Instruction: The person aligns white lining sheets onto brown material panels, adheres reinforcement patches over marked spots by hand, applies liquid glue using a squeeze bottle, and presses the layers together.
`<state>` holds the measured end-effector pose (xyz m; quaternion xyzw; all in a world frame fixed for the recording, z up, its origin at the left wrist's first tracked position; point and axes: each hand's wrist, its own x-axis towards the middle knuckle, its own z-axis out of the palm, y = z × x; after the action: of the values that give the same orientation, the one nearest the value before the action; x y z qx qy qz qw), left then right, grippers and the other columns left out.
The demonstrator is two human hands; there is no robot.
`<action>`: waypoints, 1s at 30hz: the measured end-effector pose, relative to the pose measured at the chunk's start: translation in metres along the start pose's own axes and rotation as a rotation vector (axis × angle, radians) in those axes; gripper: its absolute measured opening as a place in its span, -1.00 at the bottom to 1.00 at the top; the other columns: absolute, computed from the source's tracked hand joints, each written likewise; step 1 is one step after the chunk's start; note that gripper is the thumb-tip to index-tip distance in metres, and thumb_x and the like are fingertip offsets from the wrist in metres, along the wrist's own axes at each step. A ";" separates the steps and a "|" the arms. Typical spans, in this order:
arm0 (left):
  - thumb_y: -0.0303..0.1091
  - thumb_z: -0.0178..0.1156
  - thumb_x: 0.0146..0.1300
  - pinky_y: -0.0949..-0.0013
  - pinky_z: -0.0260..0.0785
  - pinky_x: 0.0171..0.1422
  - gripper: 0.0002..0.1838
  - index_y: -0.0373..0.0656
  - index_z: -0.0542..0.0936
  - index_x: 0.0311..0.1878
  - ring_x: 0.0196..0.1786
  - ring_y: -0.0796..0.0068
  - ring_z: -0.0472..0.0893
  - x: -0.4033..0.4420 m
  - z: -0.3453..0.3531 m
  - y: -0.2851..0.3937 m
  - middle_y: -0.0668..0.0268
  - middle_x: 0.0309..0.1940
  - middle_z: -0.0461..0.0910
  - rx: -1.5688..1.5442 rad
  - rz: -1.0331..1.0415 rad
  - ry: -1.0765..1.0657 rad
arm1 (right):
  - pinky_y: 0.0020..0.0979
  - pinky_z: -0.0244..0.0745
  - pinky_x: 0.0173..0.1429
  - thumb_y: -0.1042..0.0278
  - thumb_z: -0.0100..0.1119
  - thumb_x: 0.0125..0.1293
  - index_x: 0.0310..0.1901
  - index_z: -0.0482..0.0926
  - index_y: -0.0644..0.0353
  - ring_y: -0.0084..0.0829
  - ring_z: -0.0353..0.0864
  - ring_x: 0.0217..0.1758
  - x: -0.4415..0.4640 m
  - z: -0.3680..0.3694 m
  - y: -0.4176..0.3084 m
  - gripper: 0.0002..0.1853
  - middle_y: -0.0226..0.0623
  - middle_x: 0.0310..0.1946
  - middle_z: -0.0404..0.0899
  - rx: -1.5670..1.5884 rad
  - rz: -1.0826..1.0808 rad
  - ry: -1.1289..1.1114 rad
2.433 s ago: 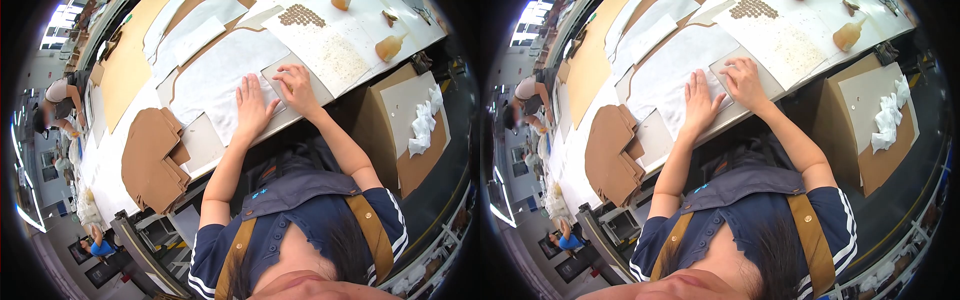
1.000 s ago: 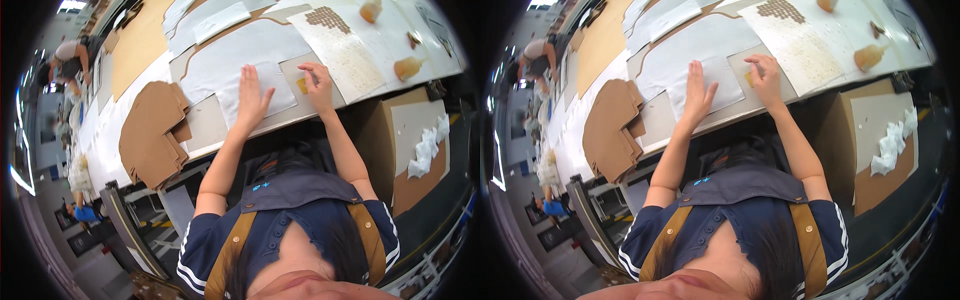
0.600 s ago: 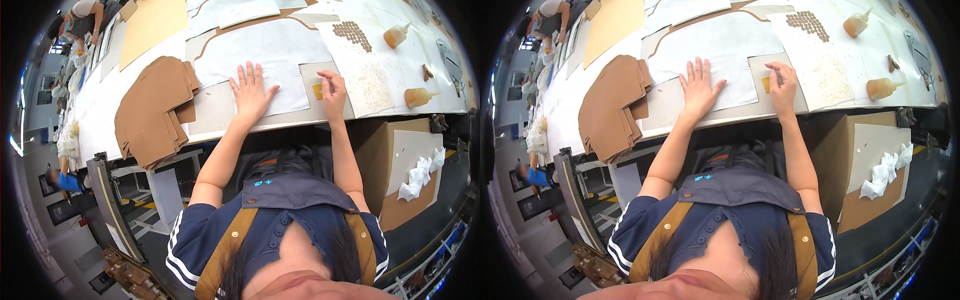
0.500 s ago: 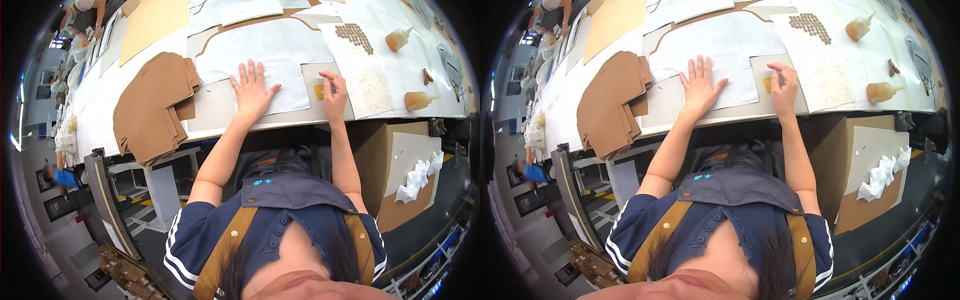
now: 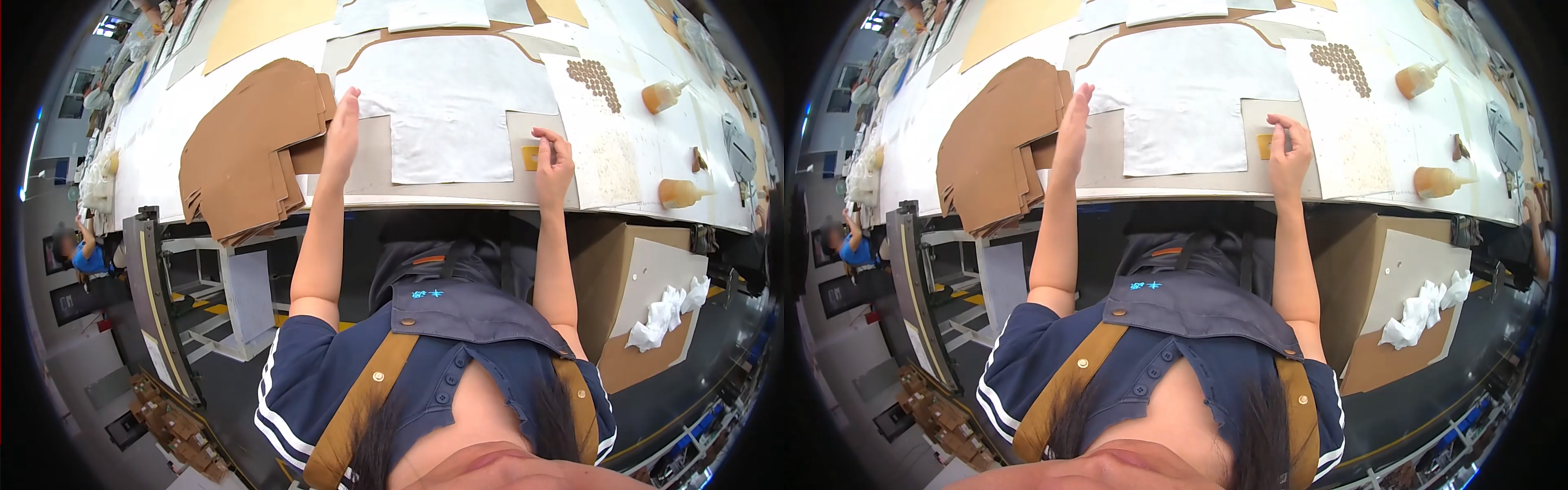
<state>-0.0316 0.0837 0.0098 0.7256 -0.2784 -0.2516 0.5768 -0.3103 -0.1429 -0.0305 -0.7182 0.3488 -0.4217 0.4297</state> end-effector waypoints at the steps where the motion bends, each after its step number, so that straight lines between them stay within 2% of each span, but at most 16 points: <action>1: 0.24 -0.18 0.63 0.14 -0.24 0.76 -0.13 -0.37 0.06 0.64 0.74 0.11 -0.06 -0.008 0.004 -0.012 -0.06 0.68 0.01 0.187 0.032 -0.010 | -0.37 0.48 0.21 0.55 0.11 0.45 -0.04 0.74 0.20 -0.40 0.60 0.08 0.000 0.000 -0.002 -0.79 -0.32 -0.08 0.71 0.001 -0.001 0.002; 3: 0.26 -0.17 0.62 0.08 -0.30 0.77 -0.11 -0.37 0.06 0.64 0.74 0.04 -0.11 -0.025 0.015 -0.032 -0.06 0.69 -0.03 0.559 0.090 -0.031 | -0.38 0.49 0.19 0.54 0.11 0.47 -0.04 0.74 0.20 -0.42 0.61 0.06 0.000 0.001 -0.004 -0.79 -0.31 -0.09 0.71 0.000 0.000 0.002; 6: 0.34 -0.12 0.54 -0.06 -0.41 0.76 -0.02 -0.37 0.04 0.65 0.75 -0.01 -0.20 -0.049 0.046 -0.038 -0.06 0.70 -0.08 1.043 0.344 0.034 | -0.39 0.50 0.17 0.54 0.10 0.48 -0.03 0.74 0.22 -0.43 0.63 0.04 0.001 0.000 -0.002 -0.79 -0.31 -0.09 0.71 -0.007 0.005 -0.019; 10: 0.43 -0.08 0.46 -0.15 -0.46 0.75 0.07 -0.35 0.03 0.65 0.75 0.00 -0.25 -0.053 0.062 -0.038 -0.03 0.70 -0.10 1.184 0.296 -0.023 | -0.40 0.50 0.16 0.53 0.09 0.49 -0.02 0.74 0.23 -0.45 0.64 0.01 0.001 -0.001 -0.003 -0.78 -0.31 -0.10 0.72 0.001 0.025 -0.021; 16: 0.43 -0.03 0.42 -0.14 -0.46 0.75 0.12 -0.40 -0.02 0.65 0.75 -0.03 -0.27 -0.066 0.067 -0.035 -0.13 0.70 -0.18 1.188 0.341 0.051 | -0.41 0.50 0.15 0.53 0.08 0.50 -0.02 0.74 0.23 -0.46 0.64 0.00 0.001 0.001 0.001 -0.78 -0.31 -0.13 0.73 0.030 0.036 -0.031; 19: 0.43 0.00 0.39 -0.14 -0.47 0.75 0.15 -0.43 -0.04 0.64 0.75 -0.04 -0.29 -0.091 0.083 -0.023 -0.17 0.69 -0.21 1.108 0.360 -0.083 | -0.41 0.50 0.15 0.53 0.08 0.50 -0.02 0.74 0.23 -0.47 0.64 -0.02 0.000 0.001 0.001 -0.78 -0.31 -0.15 0.73 0.021 0.026 -0.031; 24: 0.49 0.03 0.33 -0.21 -0.36 0.74 0.19 -0.38 0.00 0.64 0.73 -0.12 -0.17 -0.099 0.131 -0.012 -0.15 0.68 -0.11 1.086 0.397 -0.184 | -0.42 0.50 0.12 0.53 0.06 0.50 -0.02 0.74 0.22 -0.47 0.64 -0.05 0.001 0.001 0.000 -0.77 -0.32 -0.17 0.74 0.041 0.026 -0.049; 27: 0.49 0.03 0.32 -0.25 -0.33 0.72 0.17 -0.35 0.04 0.64 0.73 -0.11 -0.17 -0.101 0.149 -0.007 -0.11 0.68 -0.07 1.072 0.494 -0.252 | -0.43 0.51 0.09 0.53 0.06 0.51 -0.02 0.74 0.22 -0.49 0.65 -0.07 0.001 0.000 0.001 -0.77 -0.32 -0.17 0.74 0.003 0.012 -0.039; 30: 0.40 0.00 0.43 -0.15 -0.31 0.75 0.06 -0.33 0.06 0.64 0.74 -0.03 -0.14 -0.103 0.151 -0.001 -0.08 0.67 -0.01 0.897 0.546 -0.428 | -0.55 0.49 -0.03 0.50 0.02 0.57 0.05 0.70 0.26 -0.62 0.63 -0.09 0.000 -0.001 0.004 -0.76 -0.37 -0.14 0.74 -0.005 -0.024 -0.056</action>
<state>-0.2087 0.0503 -0.0178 0.7340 -0.6463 -0.0918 0.1873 -0.3114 -0.1446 -0.0335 -0.7349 0.3290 -0.4059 0.4323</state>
